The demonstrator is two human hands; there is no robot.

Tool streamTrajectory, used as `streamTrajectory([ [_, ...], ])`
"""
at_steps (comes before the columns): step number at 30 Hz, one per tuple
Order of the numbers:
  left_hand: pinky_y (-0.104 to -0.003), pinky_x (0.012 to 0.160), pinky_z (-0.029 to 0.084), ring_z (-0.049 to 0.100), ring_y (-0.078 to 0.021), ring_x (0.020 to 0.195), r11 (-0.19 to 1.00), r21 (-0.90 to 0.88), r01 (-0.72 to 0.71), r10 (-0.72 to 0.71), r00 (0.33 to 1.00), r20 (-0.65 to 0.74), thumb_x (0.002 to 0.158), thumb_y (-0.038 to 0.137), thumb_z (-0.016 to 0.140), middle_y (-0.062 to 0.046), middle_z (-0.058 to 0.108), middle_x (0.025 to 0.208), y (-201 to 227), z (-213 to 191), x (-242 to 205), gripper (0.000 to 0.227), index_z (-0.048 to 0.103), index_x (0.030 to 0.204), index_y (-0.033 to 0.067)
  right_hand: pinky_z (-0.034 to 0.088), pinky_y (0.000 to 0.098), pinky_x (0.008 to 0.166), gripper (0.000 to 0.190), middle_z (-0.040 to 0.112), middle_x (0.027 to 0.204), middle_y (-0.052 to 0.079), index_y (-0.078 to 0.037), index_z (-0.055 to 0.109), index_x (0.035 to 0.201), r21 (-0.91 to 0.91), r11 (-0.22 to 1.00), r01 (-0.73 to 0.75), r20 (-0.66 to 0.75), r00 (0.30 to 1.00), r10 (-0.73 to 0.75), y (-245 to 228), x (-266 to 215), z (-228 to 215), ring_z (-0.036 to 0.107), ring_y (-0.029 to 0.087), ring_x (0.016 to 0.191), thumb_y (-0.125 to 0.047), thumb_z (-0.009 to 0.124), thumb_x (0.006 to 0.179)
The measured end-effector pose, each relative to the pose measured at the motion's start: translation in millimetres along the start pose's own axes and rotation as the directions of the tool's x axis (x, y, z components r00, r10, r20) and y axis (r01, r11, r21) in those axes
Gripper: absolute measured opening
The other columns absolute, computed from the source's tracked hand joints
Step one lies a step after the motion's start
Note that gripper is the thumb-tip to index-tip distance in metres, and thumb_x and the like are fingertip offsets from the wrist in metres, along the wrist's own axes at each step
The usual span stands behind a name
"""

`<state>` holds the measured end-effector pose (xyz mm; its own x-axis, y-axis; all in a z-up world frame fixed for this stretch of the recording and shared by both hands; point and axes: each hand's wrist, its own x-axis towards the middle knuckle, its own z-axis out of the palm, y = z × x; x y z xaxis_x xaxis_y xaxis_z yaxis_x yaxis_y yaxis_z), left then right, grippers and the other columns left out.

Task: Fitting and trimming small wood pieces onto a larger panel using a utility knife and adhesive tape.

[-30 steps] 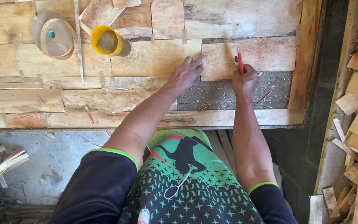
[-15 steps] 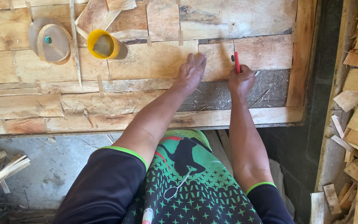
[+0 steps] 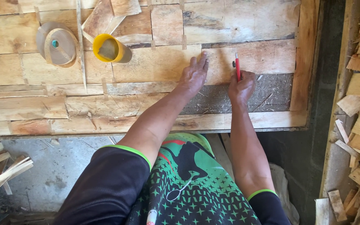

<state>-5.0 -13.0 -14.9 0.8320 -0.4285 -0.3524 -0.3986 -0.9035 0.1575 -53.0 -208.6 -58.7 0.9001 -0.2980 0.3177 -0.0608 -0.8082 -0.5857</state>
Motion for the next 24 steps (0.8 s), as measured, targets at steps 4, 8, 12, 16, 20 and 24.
streamTrajectory([
  [4, -0.029, 0.078, 0.064, 0.055, -0.0320, 0.114, 0.999, -0.049, 0.006, -0.007, 1.000, -0.026, 0.094, 0.000, 0.054, -0.018, 0.026, 0.165, -0.5, 2.3, 1.8, 0.059, 0.041, 0.152, -0.0018, 0.053, 0.0460, 0.068, 0.013, 0.069, 0.083, 0.016, -0.004, 0.074, 0.104, 0.001, 0.999, 0.040, 0.012, 0.999, -0.040, -35.6, 2.2, -21.4, 0.066, 0.033, 0.078, -0.014, 0.078, 0.098],
  [8, -0.032, 0.082, 0.063, 0.055, -0.0332, 0.115, 1.000, -0.010, -0.010, 0.010, 0.997, -0.076, 0.092, 0.001, 0.053, -0.019, 0.032, 0.163, 1.2, 5.0, 3.2, 0.057, 0.046, 0.148, -0.0026, 0.057, 0.0493, 0.065, 0.042, 0.072, 0.092, 0.018, -0.012, 0.048, 0.144, 0.078, 0.919, -0.387, 0.387, 0.861, 0.330, -76.5, 3.7, -31.0, 0.073, 0.033, 0.077, -0.008, 0.052, 0.103],
  [12, -0.035, 0.084, 0.061, 0.055, -0.0332, 0.117, 1.000, 0.009, -0.004, 0.005, 0.993, -0.120, 0.092, 0.008, 0.055, -0.017, 0.039, 0.159, 2.3, 5.1, 1.0, 0.052, 0.051, 0.144, 0.0000, 0.057, 0.0538, 0.073, 0.059, 0.073, 0.095, 0.025, -0.011, 0.040, 0.154, -0.008, 0.982, -0.190, 0.432, 0.885, 0.175, -83.4, -11.0, -16.4, 0.073, 0.042, 0.085, -0.005, 0.055, 0.098],
  [16, -0.036, 0.083, 0.061, 0.055, -0.0329, 0.116, 1.000, -0.008, 0.000, -0.001, 0.991, -0.135, 0.091, 0.008, 0.055, -0.016, 0.040, 0.157, 1.6, 6.9, 3.6, 0.053, 0.053, 0.143, 0.0004, 0.060, 0.0518, 0.077, 0.056, 0.072, 0.111, 0.024, -0.015, 0.047, 0.151, -0.024, 0.991, -0.130, 0.427, 0.895, 0.128, -88.3, -11.9, -8.8, 0.073, 0.043, 0.093, -0.003, 0.052, 0.096],
  [20, -0.034, 0.081, 0.062, 0.054, -0.0317, 0.116, 1.000, 0.009, 0.008, -0.007, 0.993, -0.120, 0.091, 0.006, 0.053, -0.017, 0.038, 0.158, 2.1, 4.4, 3.7, 0.052, 0.052, 0.143, 0.0002, 0.060, 0.0519, 0.078, 0.050, 0.072, 0.113, 0.021, -0.014, 0.049, 0.151, 0.021, 0.991, -0.130, 0.401, 0.909, 0.111, -91.6, -9.9, -4.8, 0.074, 0.042, 0.094, -0.010, 0.053, 0.101],
  [24, -0.029, 0.078, 0.063, 0.055, -0.0294, 0.112, 1.000, 0.023, 0.001, 0.001, 0.998, -0.067, 0.092, 0.001, 0.051, -0.020, 0.035, 0.160, 2.2, -6.2, 0.8, 0.053, 0.049, 0.145, -0.0030, 0.062, 0.0489, 0.070, 0.047, 0.068, 0.111, 0.024, -0.011, 0.048, 0.150, -0.072, 0.990, -0.123, 0.438, 0.888, 0.142, -94.0, -5.9, -0.4, 0.073, 0.041, 0.088, -0.019, 0.057, 0.104],
])
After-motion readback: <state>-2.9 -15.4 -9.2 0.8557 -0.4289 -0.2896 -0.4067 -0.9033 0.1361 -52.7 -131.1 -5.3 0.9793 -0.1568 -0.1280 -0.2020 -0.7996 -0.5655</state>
